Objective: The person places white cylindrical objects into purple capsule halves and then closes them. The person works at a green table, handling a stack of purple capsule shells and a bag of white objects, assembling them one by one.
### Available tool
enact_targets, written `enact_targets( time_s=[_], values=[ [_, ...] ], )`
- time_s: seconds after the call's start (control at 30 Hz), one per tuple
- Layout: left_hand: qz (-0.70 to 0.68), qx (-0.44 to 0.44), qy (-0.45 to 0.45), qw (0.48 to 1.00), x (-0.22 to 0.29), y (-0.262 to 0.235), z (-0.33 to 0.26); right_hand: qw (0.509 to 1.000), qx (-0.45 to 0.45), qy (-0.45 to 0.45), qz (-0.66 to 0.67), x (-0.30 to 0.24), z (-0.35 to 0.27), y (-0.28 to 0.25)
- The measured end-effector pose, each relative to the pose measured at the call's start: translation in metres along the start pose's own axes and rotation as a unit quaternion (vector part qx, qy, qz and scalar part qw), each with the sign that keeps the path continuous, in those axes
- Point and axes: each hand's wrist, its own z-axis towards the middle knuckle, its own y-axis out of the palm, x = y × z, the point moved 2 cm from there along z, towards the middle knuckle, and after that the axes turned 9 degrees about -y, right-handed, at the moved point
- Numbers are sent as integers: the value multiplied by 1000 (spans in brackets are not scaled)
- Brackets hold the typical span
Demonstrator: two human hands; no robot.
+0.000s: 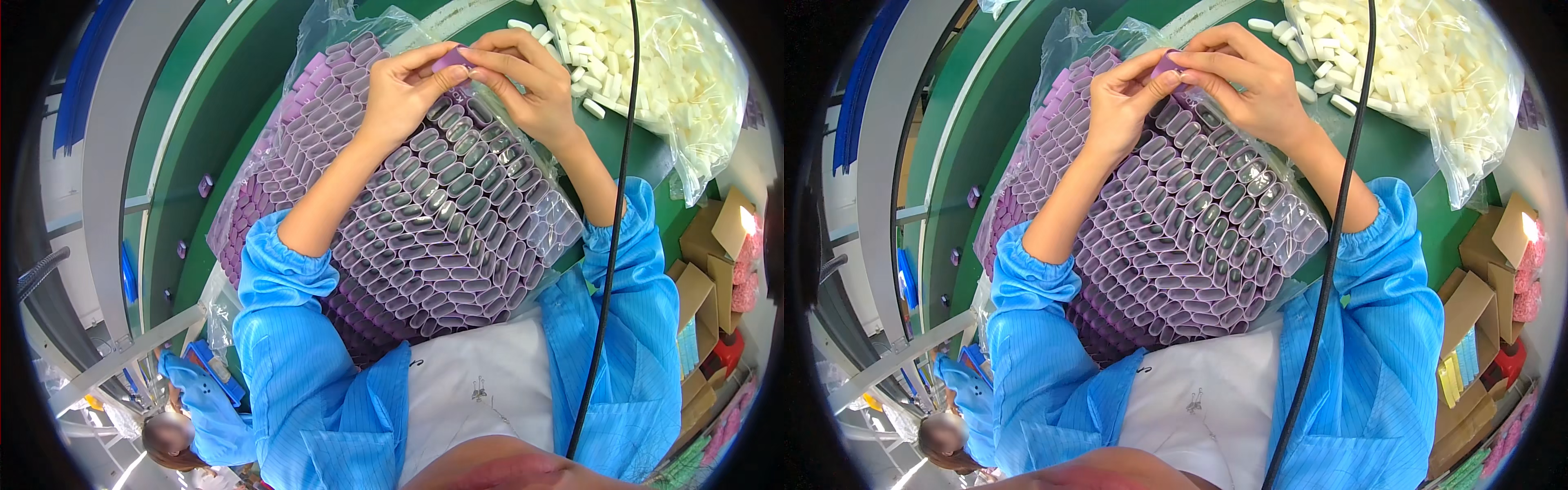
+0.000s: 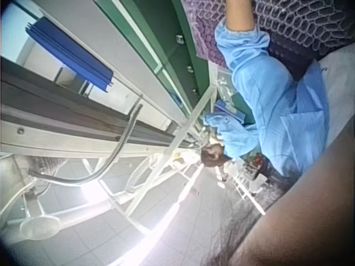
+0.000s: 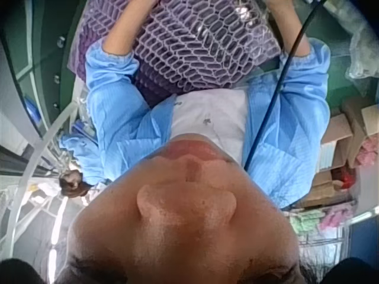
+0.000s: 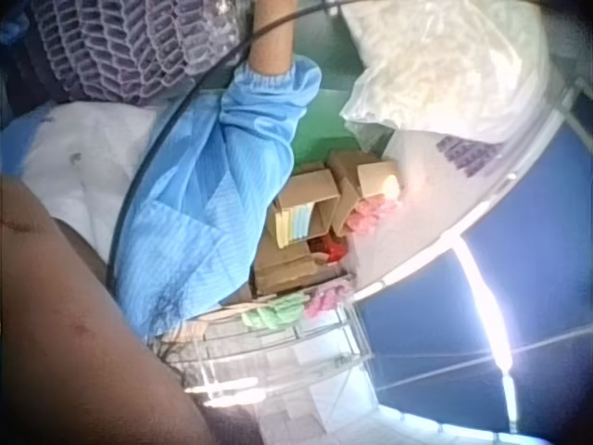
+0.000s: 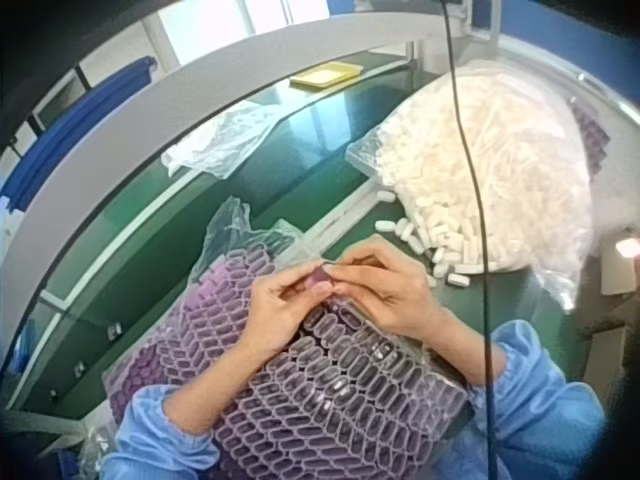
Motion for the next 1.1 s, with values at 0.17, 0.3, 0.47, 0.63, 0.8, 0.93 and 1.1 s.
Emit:
enact_targets(
  time_s=[0.17,0.3,0.47,0.63,0.8,0.93,1.1],
  values=[
    [-50,40,0,998,7,-14,1,998,4,-39,-46,0,5,-3],
    [124,140,-27,982,57,-97,12,991,65,106,-57,29,-1,-38],
    [323,242,-158,901,55,-308,-57,884,-229,389,-120,41,-6,-81],
    [394,244,-265,846,-13,-372,-128,850,-345,324,-232,42,-14,-77],
    [771,313,-16,555,18,-313,-102,812,-406,310,-282,37,-20,-65],
    [527,205,124,815,65,-131,-26,806,-405,276,-332,41,-29,-63],
    [656,29,60,752,40,-31,23,960,-167,121,-187,35,-3,-48]
  ],
)
